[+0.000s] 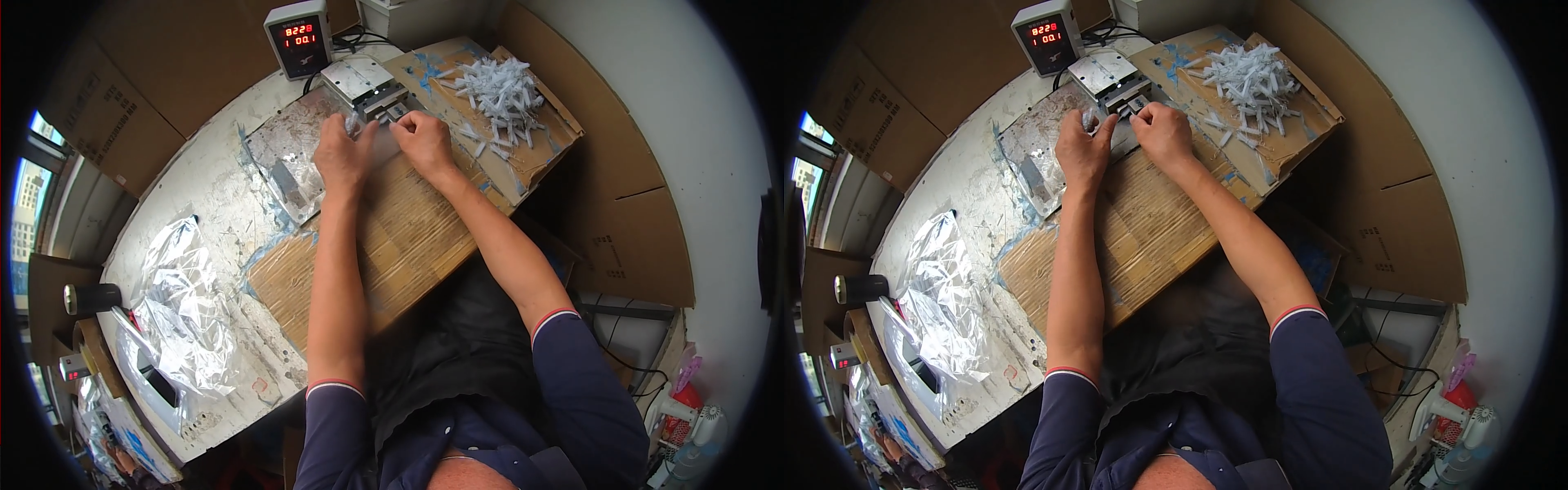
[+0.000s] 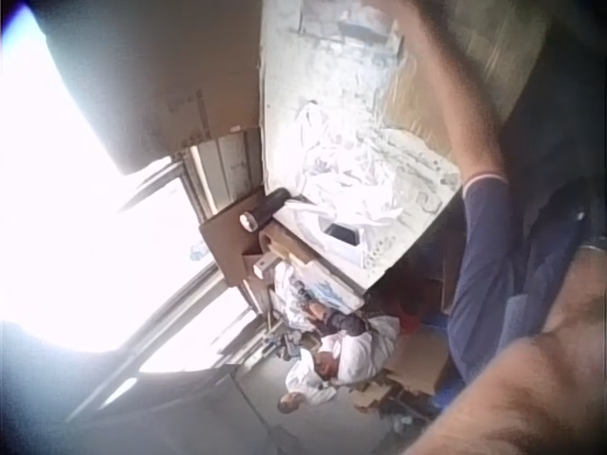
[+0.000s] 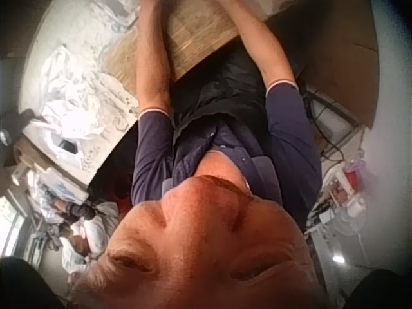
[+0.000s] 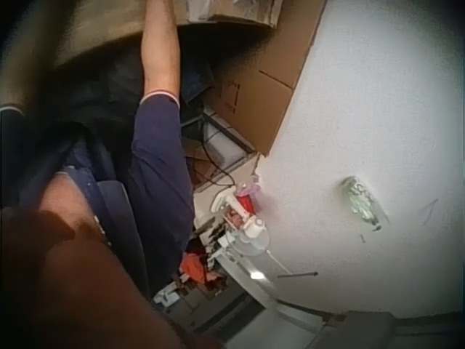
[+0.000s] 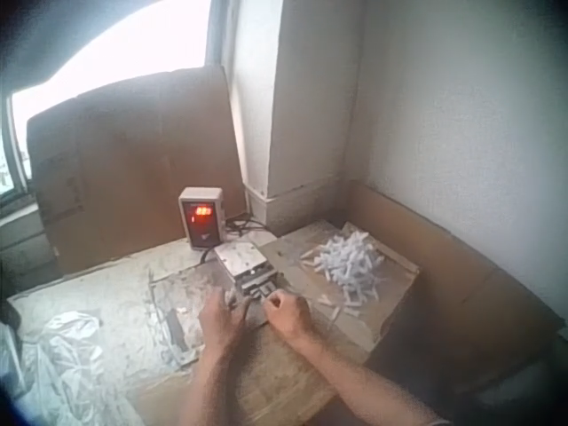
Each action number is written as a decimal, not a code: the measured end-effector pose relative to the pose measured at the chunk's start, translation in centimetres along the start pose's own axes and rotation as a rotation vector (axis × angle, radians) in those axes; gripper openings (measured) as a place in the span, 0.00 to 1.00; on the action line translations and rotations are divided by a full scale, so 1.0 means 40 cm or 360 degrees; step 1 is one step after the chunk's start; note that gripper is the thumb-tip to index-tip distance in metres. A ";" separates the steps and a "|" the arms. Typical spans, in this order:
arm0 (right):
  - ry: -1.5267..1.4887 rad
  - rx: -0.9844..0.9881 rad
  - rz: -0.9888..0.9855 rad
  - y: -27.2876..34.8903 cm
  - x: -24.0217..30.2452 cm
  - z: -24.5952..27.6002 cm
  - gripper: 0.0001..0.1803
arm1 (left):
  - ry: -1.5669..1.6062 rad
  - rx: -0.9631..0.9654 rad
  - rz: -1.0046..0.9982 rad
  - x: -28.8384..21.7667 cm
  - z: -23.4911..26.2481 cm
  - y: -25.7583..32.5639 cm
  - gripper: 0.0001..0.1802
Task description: Assembling small plastic components using a desk-mounted press or jig in a workshop.
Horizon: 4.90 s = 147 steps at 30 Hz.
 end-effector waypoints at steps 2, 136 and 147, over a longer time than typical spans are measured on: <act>-0.0095 -0.0019 0.0024 0.004 0.003 0.017 0.11 | -0.0204 0.0122 -0.0127 -0.023 -0.018 0.005 0.23; -0.0470 -0.0066 0.0073 0.008 0.049 0.127 0.09 | 0.1194 0.0606 0.0376 0.049 -0.068 0.001 0.04; -0.0689 0.0142 0.0007 -0.002 0.077 0.020 0.09 | 0.1152 0.0971 0.0309 0.002 -0.099 0.037 0.09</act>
Point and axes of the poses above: each hand's wrist, its own y-axis away from the middle knuckle, its own z-axis out of the back of the hand, x = y × z, the point moved 9 cm from there along -y, towards the middle knuckle, and after that the axes turned 11 degrees about -y, right-handed, at the moved point
